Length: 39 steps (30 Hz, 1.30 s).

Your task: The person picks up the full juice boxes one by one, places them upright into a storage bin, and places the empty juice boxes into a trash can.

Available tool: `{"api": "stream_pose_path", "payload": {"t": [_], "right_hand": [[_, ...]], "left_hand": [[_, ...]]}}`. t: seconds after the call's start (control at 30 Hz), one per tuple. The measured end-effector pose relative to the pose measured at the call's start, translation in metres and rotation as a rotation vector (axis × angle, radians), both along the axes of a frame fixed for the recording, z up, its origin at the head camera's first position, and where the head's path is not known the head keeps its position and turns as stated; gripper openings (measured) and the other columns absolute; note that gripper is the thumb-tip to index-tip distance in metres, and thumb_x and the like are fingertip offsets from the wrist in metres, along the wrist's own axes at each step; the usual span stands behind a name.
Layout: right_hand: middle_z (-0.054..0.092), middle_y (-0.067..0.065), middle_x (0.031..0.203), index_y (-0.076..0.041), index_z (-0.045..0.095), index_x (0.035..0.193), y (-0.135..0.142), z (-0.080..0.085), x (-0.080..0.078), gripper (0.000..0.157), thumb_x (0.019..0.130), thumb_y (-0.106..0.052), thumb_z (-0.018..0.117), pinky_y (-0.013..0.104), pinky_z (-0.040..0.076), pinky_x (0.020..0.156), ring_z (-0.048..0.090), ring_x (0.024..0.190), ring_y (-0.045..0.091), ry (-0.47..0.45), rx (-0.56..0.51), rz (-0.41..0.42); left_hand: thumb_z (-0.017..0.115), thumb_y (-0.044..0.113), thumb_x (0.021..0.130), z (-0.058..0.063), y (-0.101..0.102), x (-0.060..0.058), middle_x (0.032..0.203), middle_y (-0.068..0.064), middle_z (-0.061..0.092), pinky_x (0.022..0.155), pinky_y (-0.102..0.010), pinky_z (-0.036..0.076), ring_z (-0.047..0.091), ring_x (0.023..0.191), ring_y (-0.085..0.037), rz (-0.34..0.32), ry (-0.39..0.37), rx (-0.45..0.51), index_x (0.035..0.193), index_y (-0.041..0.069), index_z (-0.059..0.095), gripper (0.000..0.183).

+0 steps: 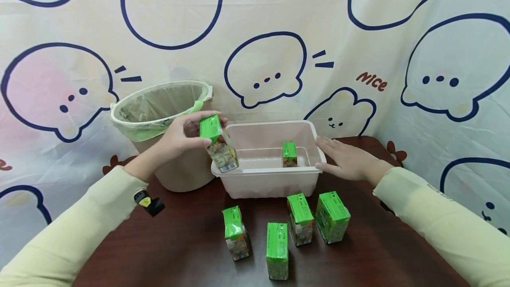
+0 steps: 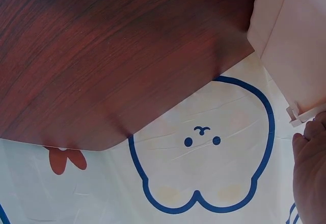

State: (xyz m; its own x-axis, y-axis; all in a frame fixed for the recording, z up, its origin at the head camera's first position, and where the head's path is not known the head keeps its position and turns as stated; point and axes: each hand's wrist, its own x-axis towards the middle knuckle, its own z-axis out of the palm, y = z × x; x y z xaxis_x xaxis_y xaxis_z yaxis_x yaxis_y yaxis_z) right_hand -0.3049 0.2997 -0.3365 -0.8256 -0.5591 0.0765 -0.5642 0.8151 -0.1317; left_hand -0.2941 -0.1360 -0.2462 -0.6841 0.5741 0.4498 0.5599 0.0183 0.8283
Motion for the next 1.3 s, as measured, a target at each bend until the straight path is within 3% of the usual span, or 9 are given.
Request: {"api": "stream_pose_path", "payload": {"t": [0.27, 0.67, 1.0, 1.3], "right_hand": [[0.022, 0.018, 0.158, -0.008, 0.017, 0.156, -0.001, 0.001, 0.001, 0.080, 0.098, -0.056, 0.044, 0.062, 0.028, 0.106, 0.024, 0.141, 0.040, -0.003, -0.012, -0.001], [0.020, 0.017, 0.158, -0.009, 0.016, 0.156, -0.001, -0.001, 0.000, 0.081, 0.097, -0.058, 0.043, 0.061, 0.027, 0.107, 0.023, 0.142, 0.039, -0.009, -0.011, -0.014], [0.021, 0.016, 0.158, -0.008, 0.017, 0.156, 0.000, -0.001, -0.002, 0.081, 0.097, -0.058, 0.043, 0.060, 0.028, 0.107, 0.024, 0.142, 0.037, -0.002, -0.013, -0.010], [0.021, 0.017, 0.158, -0.008, 0.016, 0.156, -0.002, -0.001, 0.001, 0.082, 0.097, -0.058, 0.044, 0.061, 0.028, 0.107, 0.025, 0.142, 0.037, -0.012, -0.030, -0.013]], "left_hand": [[0.072, 0.002, 0.082, -0.001, 0.033, -0.028, 0.123, -0.013, 0.063, 0.084, -0.033, 0.054, 0.063, 0.099, -0.025, 0.007, -0.008, -0.053, 0.132, -0.002, 0.055, 0.053], [0.075, -0.001, 0.080, -0.020, 0.075, -0.063, 0.111, -0.013, 0.067, 0.082, -0.031, 0.053, 0.064, 0.092, -0.021, -0.012, -0.021, -0.128, 0.129, -0.005, 0.057, 0.053], [0.080, 0.004, 0.078, -0.029, 0.091, -0.082, 0.105, -0.010, 0.065, 0.077, -0.031, 0.054, 0.063, 0.088, -0.022, 0.003, -0.014, -0.256, 0.133, 0.002, 0.057, 0.060], [0.081, 0.014, 0.079, -0.046, 0.096, -0.093, 0.105, -0.006, 0.067, 0.079, -0.030, 0.053, 0.063, 0.091, -0.024, -0.006, -0.046, -0.410, 0.140, 0.002, 0.051, 0.069]]}}
